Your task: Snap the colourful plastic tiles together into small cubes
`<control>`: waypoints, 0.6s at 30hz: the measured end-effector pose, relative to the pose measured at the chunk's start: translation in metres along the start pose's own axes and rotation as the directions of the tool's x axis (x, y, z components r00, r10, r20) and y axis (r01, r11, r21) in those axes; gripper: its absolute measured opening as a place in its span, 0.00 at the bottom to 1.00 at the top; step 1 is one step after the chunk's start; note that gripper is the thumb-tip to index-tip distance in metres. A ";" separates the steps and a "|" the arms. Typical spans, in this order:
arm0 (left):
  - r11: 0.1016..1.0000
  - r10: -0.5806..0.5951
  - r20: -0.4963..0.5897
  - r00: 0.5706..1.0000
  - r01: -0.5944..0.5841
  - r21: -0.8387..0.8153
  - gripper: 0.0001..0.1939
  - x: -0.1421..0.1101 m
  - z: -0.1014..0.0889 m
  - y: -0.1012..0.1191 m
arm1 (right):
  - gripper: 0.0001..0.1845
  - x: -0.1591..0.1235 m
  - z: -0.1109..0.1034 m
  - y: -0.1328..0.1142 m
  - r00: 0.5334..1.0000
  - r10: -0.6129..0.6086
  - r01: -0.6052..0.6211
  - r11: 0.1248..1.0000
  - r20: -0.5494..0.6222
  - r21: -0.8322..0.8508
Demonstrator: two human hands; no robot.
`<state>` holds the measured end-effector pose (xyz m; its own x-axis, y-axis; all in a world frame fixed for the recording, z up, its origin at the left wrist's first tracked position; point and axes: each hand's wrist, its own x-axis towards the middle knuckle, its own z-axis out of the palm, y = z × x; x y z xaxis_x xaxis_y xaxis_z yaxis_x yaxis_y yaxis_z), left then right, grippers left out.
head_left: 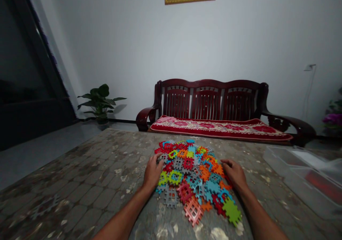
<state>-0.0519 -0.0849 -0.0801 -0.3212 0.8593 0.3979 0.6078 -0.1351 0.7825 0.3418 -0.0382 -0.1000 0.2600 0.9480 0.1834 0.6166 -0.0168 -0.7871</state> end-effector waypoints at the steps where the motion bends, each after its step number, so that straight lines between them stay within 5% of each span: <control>1: 0.999 -0.024 -0.009 1.000 0.024 0.020 0.19 0.008 -0.001 -0.002 | 0.26 0.001 0.000 0.001 1.000 0.002 -0.002 1.000 -0.005 -0.005; 11: 0.955 -0.212 0.133 0.968 0.177 0.238 0.16 0.114 0.004 0.004 | 0.24 0.005 0.003 0.004 1.000 -0.011 0.010 0.999 -0.029 -0.044; 18: 0.938 -0.259 0.226 0.939 0.189 0.292 0.24 0.149 0.029 0.001 | 0.25 0.005 0.005 0.004 0.999 -0.006 0.004 0.999 -0.047 -0.053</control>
<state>-0.0783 0.0573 -0.0342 -0.2951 0.9534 0.0624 0.7216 0.1796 0.6686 0.3421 -0.0324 -0.1056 0.2912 0.9320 0.2160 0.6561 -0.0302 -0.7541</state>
